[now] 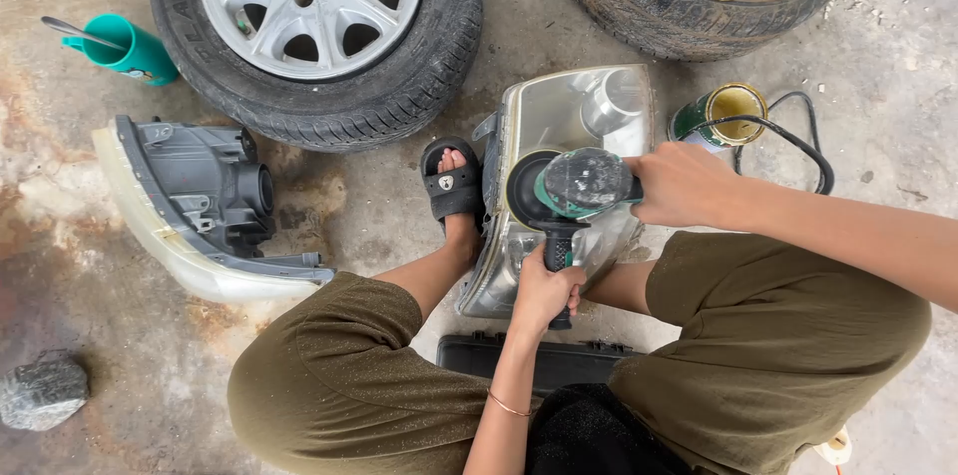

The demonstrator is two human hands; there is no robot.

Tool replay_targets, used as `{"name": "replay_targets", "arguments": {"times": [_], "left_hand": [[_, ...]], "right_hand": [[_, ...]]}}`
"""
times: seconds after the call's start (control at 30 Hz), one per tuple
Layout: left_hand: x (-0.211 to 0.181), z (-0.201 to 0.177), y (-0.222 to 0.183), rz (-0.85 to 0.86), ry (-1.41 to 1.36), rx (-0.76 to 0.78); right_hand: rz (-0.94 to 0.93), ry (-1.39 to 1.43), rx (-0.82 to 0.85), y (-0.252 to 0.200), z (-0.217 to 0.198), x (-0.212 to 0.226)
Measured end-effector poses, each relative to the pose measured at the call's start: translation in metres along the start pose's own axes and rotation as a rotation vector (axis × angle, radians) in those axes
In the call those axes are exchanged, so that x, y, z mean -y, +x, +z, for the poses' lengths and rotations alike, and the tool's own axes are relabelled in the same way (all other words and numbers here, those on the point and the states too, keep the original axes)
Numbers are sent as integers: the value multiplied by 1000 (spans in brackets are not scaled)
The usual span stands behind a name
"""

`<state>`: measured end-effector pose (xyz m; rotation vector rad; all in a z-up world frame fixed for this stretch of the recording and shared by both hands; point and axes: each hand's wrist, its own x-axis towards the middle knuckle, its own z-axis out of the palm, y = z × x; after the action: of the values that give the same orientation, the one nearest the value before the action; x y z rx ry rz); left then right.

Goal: The person uses a handheld electric polisher to buff the surface of a car headlight assembly. They move the tool in circular motions across the lens while sitting on the ground.

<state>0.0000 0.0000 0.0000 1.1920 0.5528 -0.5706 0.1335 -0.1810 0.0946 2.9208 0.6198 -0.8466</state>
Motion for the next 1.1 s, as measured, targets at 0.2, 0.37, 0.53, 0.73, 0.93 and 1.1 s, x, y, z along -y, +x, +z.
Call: {"name": "replay_targets", "arguments": {"times": [0.2,0.37,0.53,0.73,0.93,1.1], "left_hand": [[-9,-20,-3,19,-13,-71],[0,-18,6,31,-2,-66],[-3,-2,9,41,11,-19],[4,26,9,22,25,57],[14,33,0,-21,24,69],[12,20,2,-22,33,31]], "right_hand": [[-69,27,-6,18,-2,19],[-61,0,-11,18,0,15],[-11,-3,-4,8,1,-4],[84,-3,25,-14,4,-32],[100,20,44,-25,22,-43],[56,33,13,-14,10,-25]]}}
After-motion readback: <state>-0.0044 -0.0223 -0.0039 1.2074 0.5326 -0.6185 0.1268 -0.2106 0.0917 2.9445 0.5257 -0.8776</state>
